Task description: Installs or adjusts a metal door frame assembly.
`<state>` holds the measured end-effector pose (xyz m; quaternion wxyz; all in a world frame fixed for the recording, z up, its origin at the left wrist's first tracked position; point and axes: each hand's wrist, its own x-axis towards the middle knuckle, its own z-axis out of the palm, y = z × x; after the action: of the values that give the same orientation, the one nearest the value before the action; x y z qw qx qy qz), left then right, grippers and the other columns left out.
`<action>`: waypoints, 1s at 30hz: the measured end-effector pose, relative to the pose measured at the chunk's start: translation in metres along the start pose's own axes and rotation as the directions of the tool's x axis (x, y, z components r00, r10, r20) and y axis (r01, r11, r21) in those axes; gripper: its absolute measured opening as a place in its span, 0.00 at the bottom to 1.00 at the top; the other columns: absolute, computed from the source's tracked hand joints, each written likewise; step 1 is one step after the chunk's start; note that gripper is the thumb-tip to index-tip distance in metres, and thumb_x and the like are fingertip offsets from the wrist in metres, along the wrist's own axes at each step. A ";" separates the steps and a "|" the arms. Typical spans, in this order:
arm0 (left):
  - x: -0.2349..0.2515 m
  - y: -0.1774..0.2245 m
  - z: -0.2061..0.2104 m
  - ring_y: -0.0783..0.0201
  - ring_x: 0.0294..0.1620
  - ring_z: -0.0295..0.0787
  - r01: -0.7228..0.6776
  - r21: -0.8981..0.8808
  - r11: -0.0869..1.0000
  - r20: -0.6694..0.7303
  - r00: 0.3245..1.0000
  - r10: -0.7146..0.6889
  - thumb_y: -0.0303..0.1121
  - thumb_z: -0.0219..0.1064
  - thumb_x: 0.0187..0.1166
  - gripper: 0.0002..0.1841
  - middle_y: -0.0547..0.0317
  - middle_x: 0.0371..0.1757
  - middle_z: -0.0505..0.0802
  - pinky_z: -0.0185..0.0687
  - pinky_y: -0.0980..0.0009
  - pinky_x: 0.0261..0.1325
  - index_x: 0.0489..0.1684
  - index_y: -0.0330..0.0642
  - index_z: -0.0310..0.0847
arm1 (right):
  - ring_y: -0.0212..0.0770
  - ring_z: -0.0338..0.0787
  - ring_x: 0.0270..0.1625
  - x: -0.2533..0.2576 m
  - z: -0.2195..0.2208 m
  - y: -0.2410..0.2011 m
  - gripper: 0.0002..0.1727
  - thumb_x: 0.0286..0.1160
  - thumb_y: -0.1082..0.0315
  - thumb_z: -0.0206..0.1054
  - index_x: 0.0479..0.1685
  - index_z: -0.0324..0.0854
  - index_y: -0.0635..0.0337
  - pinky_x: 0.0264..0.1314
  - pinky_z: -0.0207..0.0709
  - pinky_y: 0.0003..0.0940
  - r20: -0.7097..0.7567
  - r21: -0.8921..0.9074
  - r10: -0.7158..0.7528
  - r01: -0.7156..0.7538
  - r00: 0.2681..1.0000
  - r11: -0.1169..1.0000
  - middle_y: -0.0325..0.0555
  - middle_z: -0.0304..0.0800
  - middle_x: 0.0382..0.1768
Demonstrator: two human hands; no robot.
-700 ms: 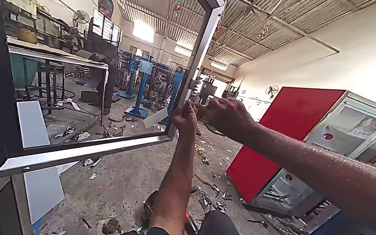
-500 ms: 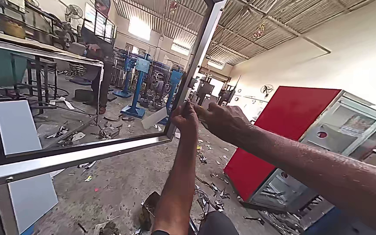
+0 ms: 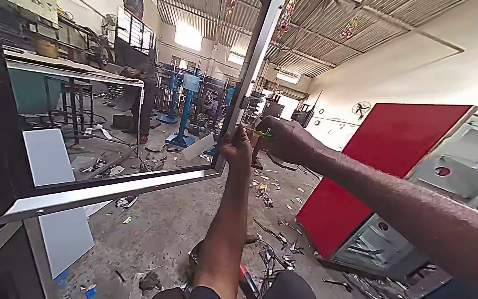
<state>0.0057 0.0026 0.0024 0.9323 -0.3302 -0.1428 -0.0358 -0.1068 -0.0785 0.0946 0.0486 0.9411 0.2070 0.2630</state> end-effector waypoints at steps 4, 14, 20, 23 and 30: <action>0.005 0.003 -0.006 0.59 0.66 0.86 0.005 0.048 0.999 0.099 0.995 -0.009 0.35 0.53 0.86 0.15 0.50 0.63 0.86 0.81 0.70 0.72 0.66 0.41 0.70 | 0.58 0.89 0.32 -0.014 0.020 -0.003 0.22 0.77 0.75 0.64 0.68 0.85 0.49 0.27 0.77 0.51 -0.112 -0.557 -0.324 0.210 0.940 0.803 0.58 0.87 0.36; 0.011 -0.001 -0.011 0.59 0.63 0.86 -0.100 0.078 0.992 0.101 0.991 0.092 0.31 0.52 0.85 0.12 0.51 0.59 0.85 0.82 0.66 0.72 0.61 0.42 0.69 | 0.52 0.90 0.29 -0.002 0.027 -0.013 0.18 0.88 0.61 0.57 0.69 0.84 0.35 0.25 0.80 0.56 -0.014 -0.280 0.050 -0.052 0.999 0.959 0.46 0.89 0.28; 0.015 0.003 -0.008 0.52 0.64 0.88 -0.068 0.049 0.997 0.105 0.993 0.062 0.32 0.56 0.82 0.14 0.45 0.61 0.87 0.84 0.63 0.70 0.62 0.37 0.72 | 0.51 0.82 0.19 -0.006 0.041 0.004 0.28 0.79 0.72 0.62 0.78 0.80 0.39 0.15 0.69 0.45 -0.109 -0.590 -0.211 0.107 0.971 0.800 0.53 0.82 0.31; 0.016 0.006 -0.008 0.48 0.76 0.81 -0.047 0.020 0.999 0.137 0.990 0.044 0.33 0.55 0.84 0.19 0.43 0.71 0.83 0.77 0.61 0.79 0.71 0.38 0.69 | 0.49 0.81 0.19 -0.005 0.033 -0.001 0.27 0.78 0.73 0.63 0.75 0.83 0.39 0.16 0.67 0.42 -0.099 -0.622 -0.249 0.136 0.963 0.771 0.51 0.82 0.29; 0.012 -0.007 -0.008 0.53 0.63 0.87 -0.219 0.090 0.971 0.123 0.970 0.208 0.30 0.52 0.81 0.13 0.47 0.59 0.85 0.83 0.59 0.71 0.61 0.41 0.69 | 0.54 0.88 0.26 -0.001 0.020 -0.019 0.21 0.82 0.66 0.60 0.70 0.84 0.38 0.22 0.75 0.52 0.023 -0.438 -0.005 0.014 1.000 0.899 0.48 0.85 0.26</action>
<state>0.0178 -0.0079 0.0043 0.9370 -0.2967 -0.1606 0.0910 -0.1043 -0.0612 0.0730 0.2624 0.9077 0.1467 0.2927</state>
